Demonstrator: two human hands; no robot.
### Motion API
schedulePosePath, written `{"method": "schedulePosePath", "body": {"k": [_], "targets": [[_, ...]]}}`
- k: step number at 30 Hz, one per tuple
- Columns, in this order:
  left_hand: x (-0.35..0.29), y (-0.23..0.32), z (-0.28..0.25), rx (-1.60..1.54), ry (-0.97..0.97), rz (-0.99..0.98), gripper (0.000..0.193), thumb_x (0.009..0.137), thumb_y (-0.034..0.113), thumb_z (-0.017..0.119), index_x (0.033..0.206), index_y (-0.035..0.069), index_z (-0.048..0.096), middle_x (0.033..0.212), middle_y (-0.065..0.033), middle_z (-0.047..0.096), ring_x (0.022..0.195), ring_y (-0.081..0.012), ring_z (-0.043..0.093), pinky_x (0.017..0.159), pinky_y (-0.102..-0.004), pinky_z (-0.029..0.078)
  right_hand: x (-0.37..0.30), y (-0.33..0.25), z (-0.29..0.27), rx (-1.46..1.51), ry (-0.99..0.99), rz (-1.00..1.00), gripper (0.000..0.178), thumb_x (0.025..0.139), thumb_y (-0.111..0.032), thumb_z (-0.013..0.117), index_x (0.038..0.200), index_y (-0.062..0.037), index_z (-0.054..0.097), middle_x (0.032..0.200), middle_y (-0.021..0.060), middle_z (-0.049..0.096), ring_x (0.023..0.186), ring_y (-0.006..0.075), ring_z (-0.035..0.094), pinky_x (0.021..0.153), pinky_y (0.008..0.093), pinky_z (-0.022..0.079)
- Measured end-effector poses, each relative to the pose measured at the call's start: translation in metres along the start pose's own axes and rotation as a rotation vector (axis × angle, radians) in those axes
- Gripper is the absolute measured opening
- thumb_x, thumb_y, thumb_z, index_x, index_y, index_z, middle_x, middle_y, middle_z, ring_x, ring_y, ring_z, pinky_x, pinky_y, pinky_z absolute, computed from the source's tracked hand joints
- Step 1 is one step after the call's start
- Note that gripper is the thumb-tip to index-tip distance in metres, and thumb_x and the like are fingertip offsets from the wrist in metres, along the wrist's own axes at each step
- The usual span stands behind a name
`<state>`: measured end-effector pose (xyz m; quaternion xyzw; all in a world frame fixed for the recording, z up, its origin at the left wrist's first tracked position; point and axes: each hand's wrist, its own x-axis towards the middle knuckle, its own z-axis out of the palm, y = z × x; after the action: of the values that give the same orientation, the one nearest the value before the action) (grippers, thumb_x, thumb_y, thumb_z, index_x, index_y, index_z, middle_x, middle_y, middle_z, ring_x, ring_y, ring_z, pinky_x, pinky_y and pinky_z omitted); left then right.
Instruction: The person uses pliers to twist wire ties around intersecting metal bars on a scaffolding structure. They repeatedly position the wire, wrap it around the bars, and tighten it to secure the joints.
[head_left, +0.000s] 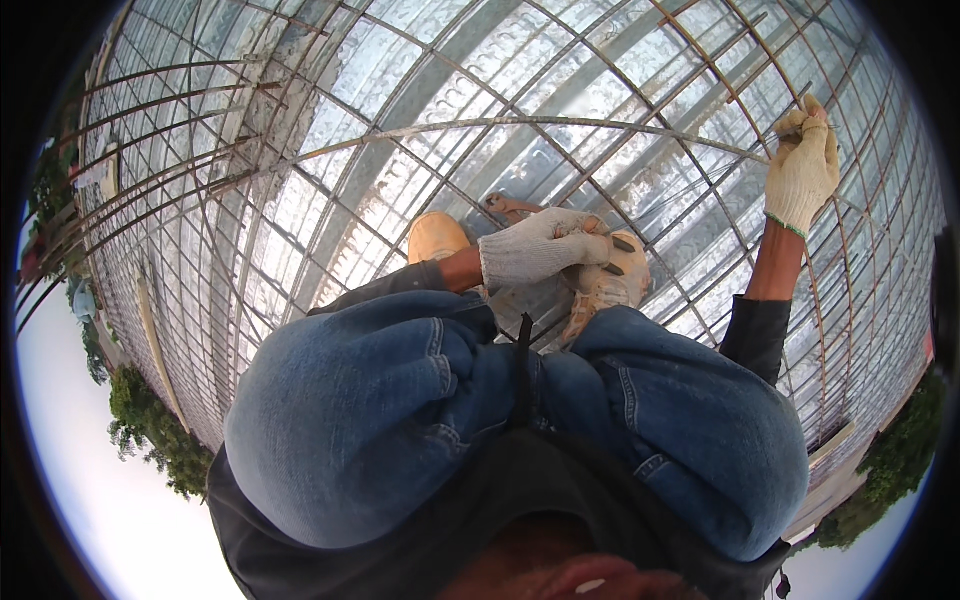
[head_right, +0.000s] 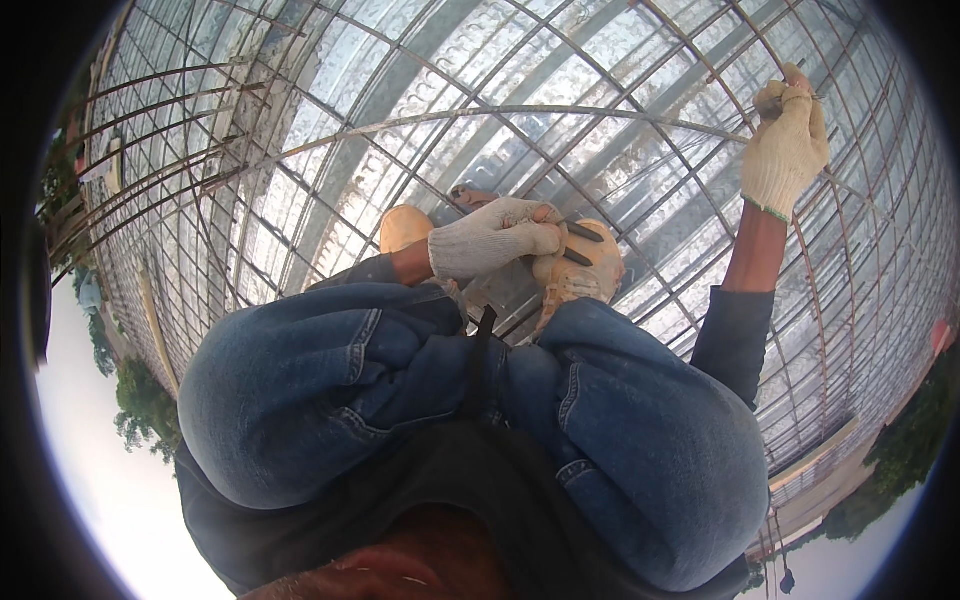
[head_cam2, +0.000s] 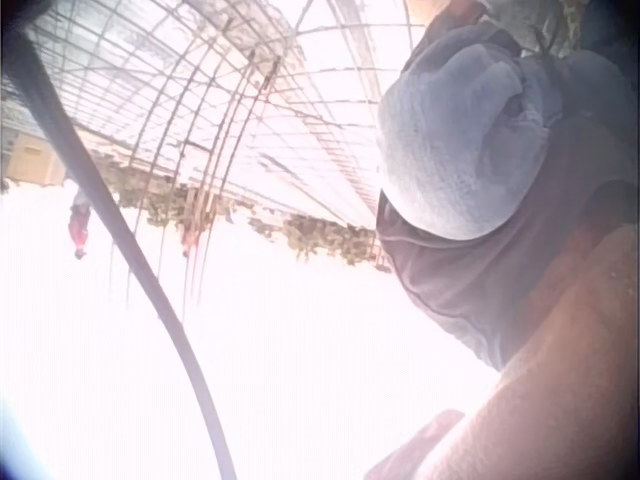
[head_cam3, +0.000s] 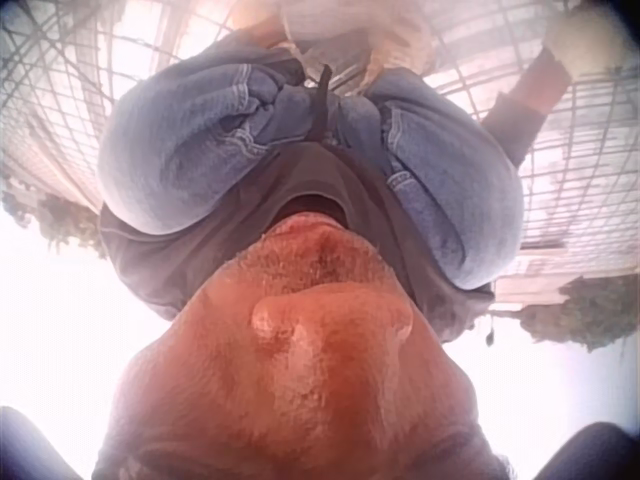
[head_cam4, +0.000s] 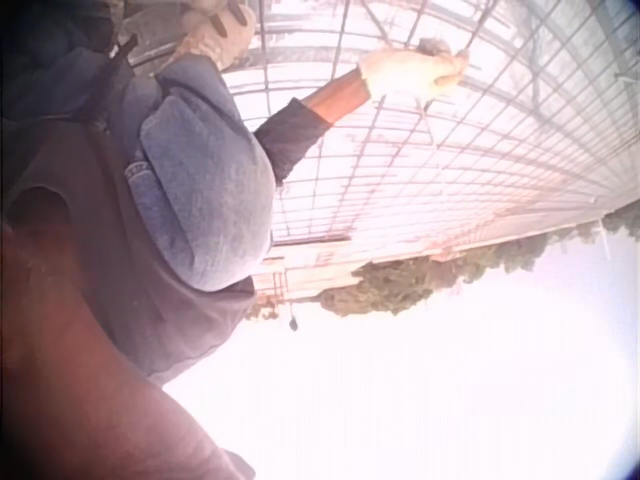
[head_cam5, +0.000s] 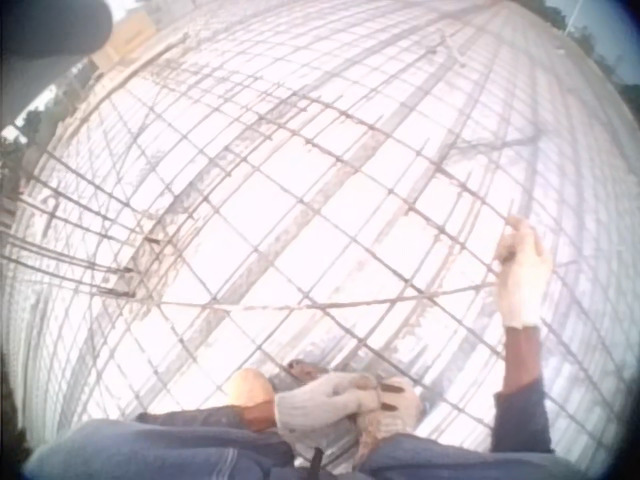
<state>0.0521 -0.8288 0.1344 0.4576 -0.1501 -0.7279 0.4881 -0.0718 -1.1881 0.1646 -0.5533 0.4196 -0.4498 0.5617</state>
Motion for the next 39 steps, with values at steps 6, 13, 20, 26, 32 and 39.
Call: {"method": "schedulePosePath", "body": {"k": [6, 13, 20, 26, 32, 39], "targets": [[-0.001, -0.009, -0.016, -0.3, -0.106, -0.035, 0.024, 0.113, 0.024, 0.065, 0.117, 0.004, 0.076, 0.105, 0.001, 0.074, 0.089, -0.0064, 0.067, 0.079, -0.0241, 0.054, 0.003, 0.002, -0.005, -0.016, 0.007, -0.038, 0.033, 0.115, -0.01, 0.06, 0.135, 0.0119, 0.074, 0.095, 0.0094, 0.076, 0.087, 0.0157, 0.067, 0.084, 0.0314, 0.055], [0.003, -0.033, -0.023, -0.041, -0.054, -0.063, 0.027, 0.114, 0.027, 0.065, 0.119, 0.003, 0.076, 0.106, 0.0006, 0.076, 0.086, -0.0047, 0.068, 0.075, -0.0241, 0.054, 0.004, -0.001, -0.004, -0.042, -0.011, -0.027, 0.034, 0.116, -0.014, 0.063, 0.134, 0.0117, 0.074, 0.095, 0.0092, 0.077, 0.087, 0.0153, 0.068, 0.085, 0.0295, 0.054], [-0.003, -0.02, -0.008, 0.393, -0.056, -0.102, 0.037, 0.111, 0.036, 0.071, 0.127, 0.004, 0.076, 0.093, -0.0014, 0.077, 0.081, -0.0045, 0.068, 0.074, -0.0259, 0.055, -0.001, 0.002, -0.009, -0.08, -0.094, -0.005, 0.038, 0.118, -0.02, 0.063, 0.139, 0.0108, 0.072, 0.096, 0.0083, 0.076, 0.087, 0.014, 0.068, 0.083, 0.0296, 0.054], [-0.013, 0.001, 0.008, 0.692, 0.071, -0.111, 0.051, 0.108, 0.034, 0.076, 0.15, 0.005, 0.068, 0.108, -0.0023, 0.076, 0.098, -0.0055, 0.069, 0.088, -0.0249, 0.058, 0.006, -0.018, 0.008, 0.297, -0.46, 0.202, 0.045, 0.12, -0.029, 0.061, 0.148, 0.0049, 0.067, 0.097, 0.0044, 0.074, 0.086, 0.0137, 0.068, 0.08, 0.0304, 0.056], [-0.011, 0.035, -0.003, 0.169, 0.432, 0.143, 0.058, 0.096, 0.007, 0.087, 0.151, 0.005, 0.068, 0.12, -0.0039, 0.078, 0.108, -0.0105, 0.074, 0.097, -0.0295, 0.062, 0.007, -0.116, 0.033, -0.598, -0.736, -0.168, 0.039, 0.12, -0.031, 0.06, 0.144, -0.0052, 0.078, 0.082, -0.0022, 0.063, 0.072, 0.0055, 0.055, 0.065, 0.0259, 0.049], [0.007, 0.024, -0.006, -0.109, 0.609, 0.213, 0.044, 0.098, 0.014, 0.086, 0.138, 0.0, 0.073, 0.113, -0.0073, 0.08, 0.092, -0.0133, 0.077, 0.076, -0.0287, 0.062, -0.125, -0.022, 0.082, -0.95, -1.191, -0.522, 0.025, 0.109, -0.024, 0.066, 0.124, -0.0098, 0.08, 0.094, 0.016, 0.08, 0.091, 0.0354, 0.08, 0.082, 0.0486, 0.064]]}}
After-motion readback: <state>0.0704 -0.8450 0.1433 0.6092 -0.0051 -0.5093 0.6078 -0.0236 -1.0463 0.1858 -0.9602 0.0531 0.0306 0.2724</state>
